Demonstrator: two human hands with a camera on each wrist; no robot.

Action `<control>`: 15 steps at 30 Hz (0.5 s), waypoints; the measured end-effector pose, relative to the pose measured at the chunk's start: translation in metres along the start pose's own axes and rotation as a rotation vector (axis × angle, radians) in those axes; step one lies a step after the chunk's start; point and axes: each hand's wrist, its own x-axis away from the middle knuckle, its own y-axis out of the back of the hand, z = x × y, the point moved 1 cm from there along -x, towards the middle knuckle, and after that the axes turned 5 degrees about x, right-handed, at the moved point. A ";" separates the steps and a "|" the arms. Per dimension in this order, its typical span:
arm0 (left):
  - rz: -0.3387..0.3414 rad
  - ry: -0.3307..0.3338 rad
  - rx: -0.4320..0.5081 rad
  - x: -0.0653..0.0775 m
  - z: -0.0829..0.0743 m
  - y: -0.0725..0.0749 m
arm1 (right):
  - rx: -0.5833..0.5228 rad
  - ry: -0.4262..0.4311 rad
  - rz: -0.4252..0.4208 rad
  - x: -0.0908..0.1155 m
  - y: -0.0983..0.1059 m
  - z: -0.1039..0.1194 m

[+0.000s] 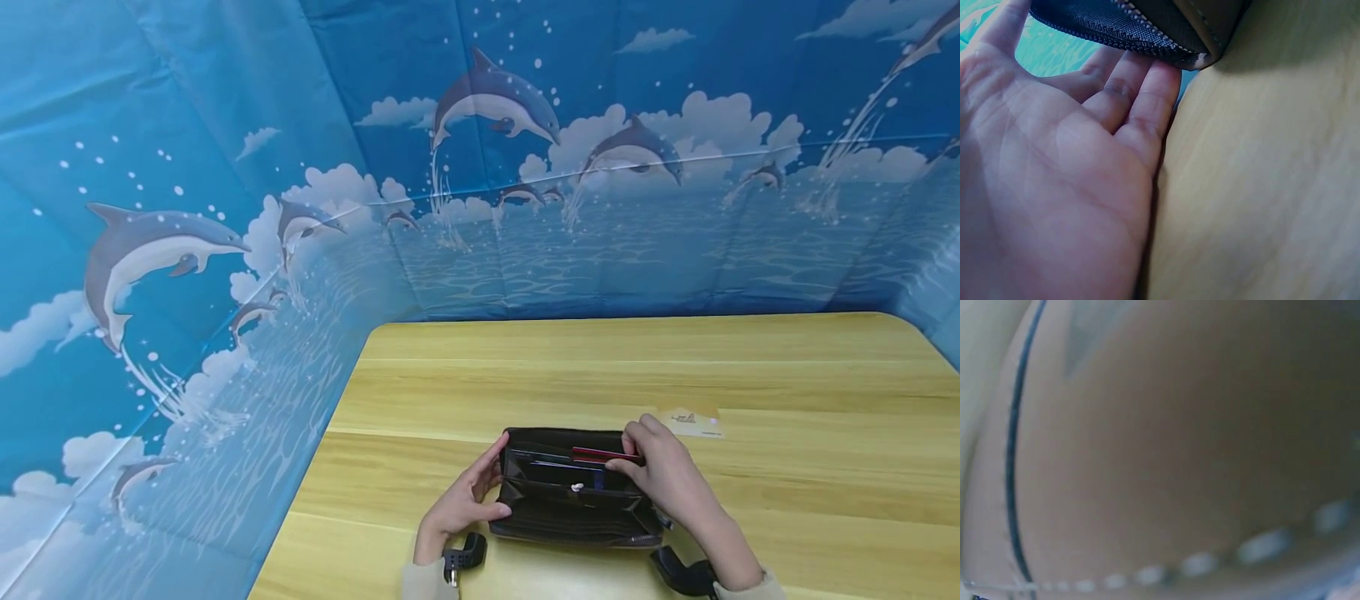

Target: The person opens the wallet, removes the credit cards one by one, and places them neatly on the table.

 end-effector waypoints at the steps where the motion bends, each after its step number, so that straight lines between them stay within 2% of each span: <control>1: 0.003 0.001 -0.003 0.000 0.000 0.000 | -0.002 0.001 -0.002 0.000 0.000 0.000; 4: 0.010 0.008 -0.003 -0.001 -0.004 0.000 | -0.002 0.006 -0.009 0.001 0.000 0.001; 11: 0.010 0.017 0.001 0.000 -0.028 -0.008 | 0.003 0.016 -0.027 0.001 0.000 0.003; 15: 0.006 0.010 0.002 0.000 -0.029 -0.009 | 0.013 0.011 -0.037 0.002 0.000 0.003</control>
